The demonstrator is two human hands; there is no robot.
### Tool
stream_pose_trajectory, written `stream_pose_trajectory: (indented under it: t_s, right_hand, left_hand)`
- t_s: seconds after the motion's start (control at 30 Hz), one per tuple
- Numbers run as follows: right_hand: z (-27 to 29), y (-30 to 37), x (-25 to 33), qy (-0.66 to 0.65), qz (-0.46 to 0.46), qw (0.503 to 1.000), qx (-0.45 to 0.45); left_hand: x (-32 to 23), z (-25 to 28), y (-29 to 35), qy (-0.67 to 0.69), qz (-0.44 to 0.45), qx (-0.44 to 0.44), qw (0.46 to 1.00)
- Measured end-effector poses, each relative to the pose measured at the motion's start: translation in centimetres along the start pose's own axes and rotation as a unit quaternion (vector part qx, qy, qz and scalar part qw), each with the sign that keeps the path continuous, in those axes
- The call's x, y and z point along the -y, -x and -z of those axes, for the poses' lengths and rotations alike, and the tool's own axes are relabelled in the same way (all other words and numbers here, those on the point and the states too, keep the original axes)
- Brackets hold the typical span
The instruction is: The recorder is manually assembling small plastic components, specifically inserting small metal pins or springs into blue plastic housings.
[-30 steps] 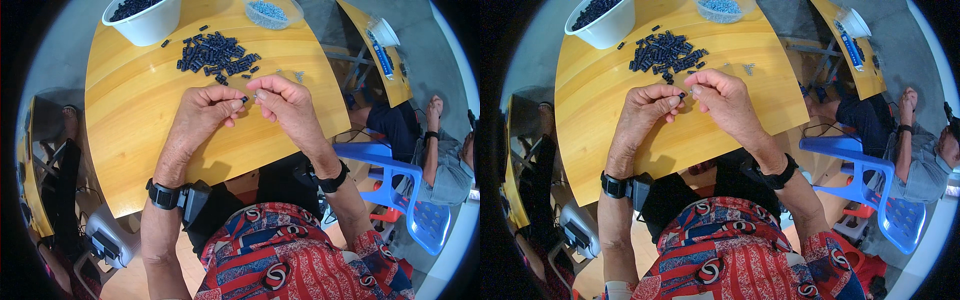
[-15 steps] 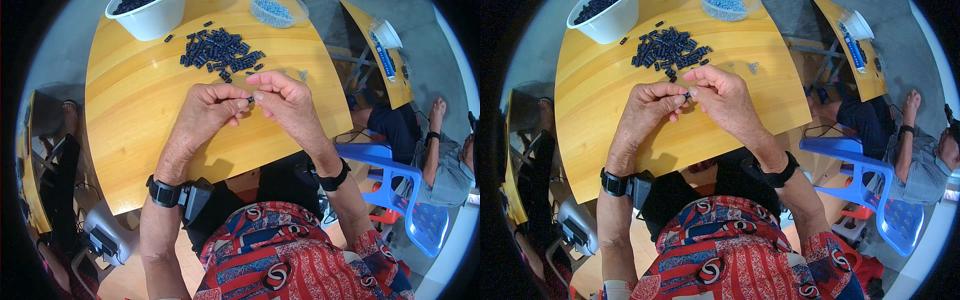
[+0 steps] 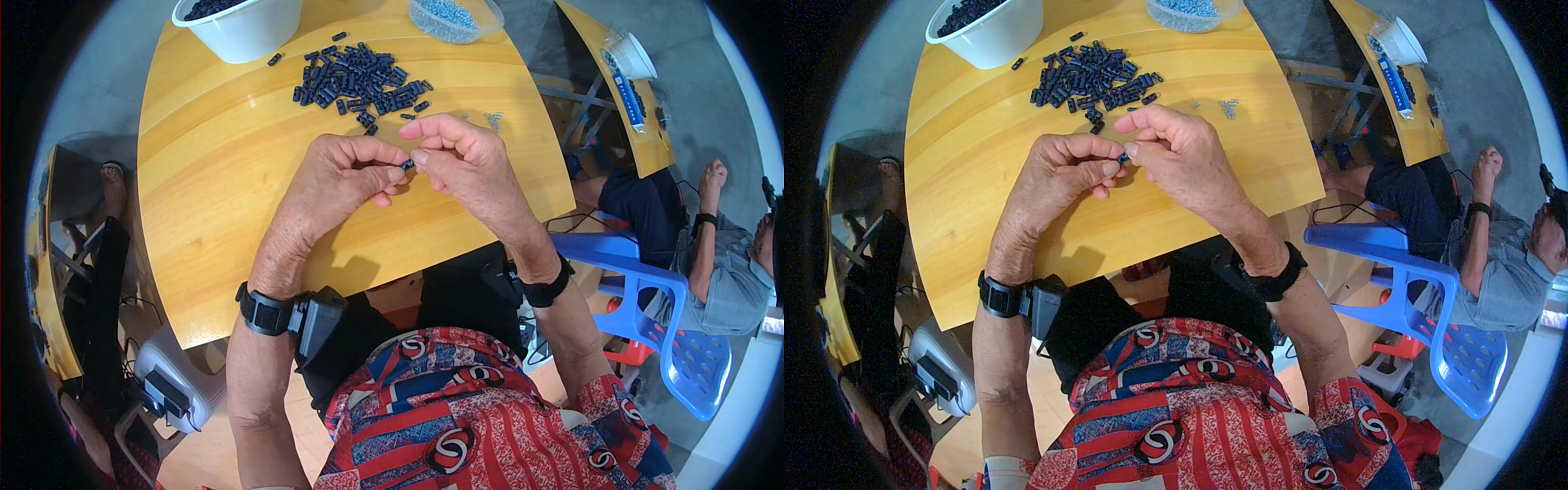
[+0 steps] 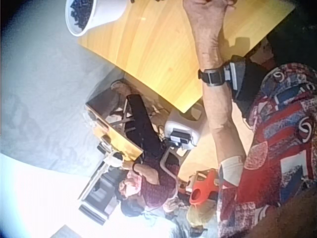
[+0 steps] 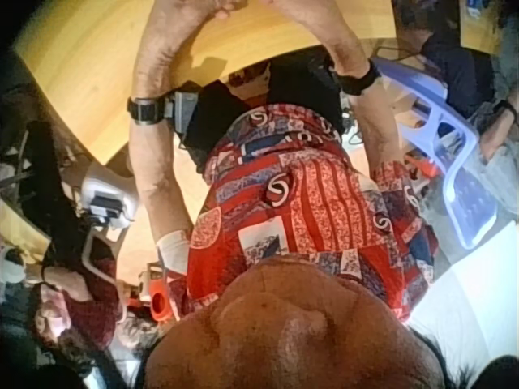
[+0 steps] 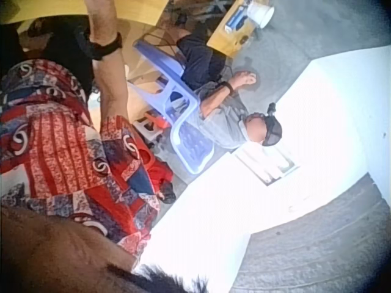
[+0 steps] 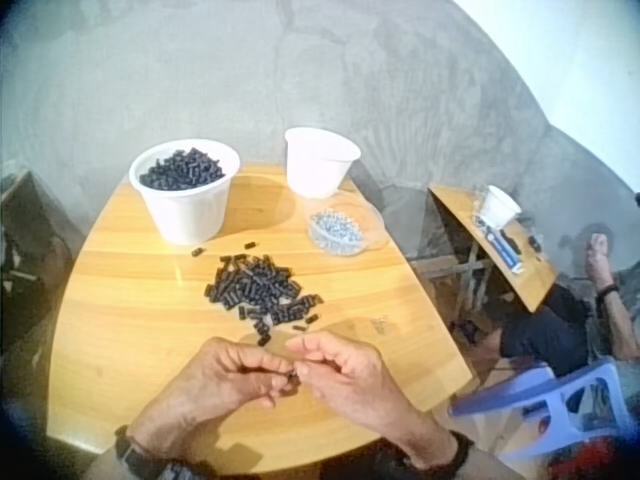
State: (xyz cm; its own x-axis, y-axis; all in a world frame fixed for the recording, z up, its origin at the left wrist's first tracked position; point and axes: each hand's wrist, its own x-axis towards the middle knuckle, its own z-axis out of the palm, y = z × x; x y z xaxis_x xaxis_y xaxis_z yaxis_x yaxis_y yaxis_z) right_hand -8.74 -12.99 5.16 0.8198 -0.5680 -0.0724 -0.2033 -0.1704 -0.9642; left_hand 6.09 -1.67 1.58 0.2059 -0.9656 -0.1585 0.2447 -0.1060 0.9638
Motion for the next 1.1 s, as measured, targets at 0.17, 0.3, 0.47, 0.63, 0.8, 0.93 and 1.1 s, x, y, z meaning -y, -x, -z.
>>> stream_pose_trajectory:
  t_s: [0.17,0.3,0.47,0.63,0.8,0.93,1.1]
  right_hand:
    - [0.3,-0.3,-0.9,0.028,0.02,0.999,0.014]
    - [0.5,-0.5,-1.1,0.045,0.021,0.999,0.016]
    - [0.5,-0.6,-1.2,0.046,0.022,0.998,0.022]
    - [0.6,-0.6,-1.1,0.053,0.019,0.998,0.027]
    - [0.5,-0.6,-0.8,0.065,0.025,0.997,0.031]
    - [0.2,-0.5,0.0,0.1,0.03,0.993,0.054]
    - [-0.4,-0.3,0.5,0.184,0.034,0.982,0.032]
  left_hand:
    - [0.1,0.0,-0.1,-0.005,0.008,0.004,1.0]
    - [0.0,0.0,0.0,0.004,0.005,0.007,1.0]
    - [0.0,0.1,0.0,-0.002,0.012,0.011,1.0]
    - [0.1,0.1,0.0,-0.003,0.01,0.012,1.0]
    - [0.2,0.1,0.0,-0.01,0.008,0.017,1.0]
    - [-0.1,0.0,0.0,-0.018,0.015,0.016,1.0]
    - [-0.1,-0.1,0.0,-0.01,0.012,-0.002,1.0]
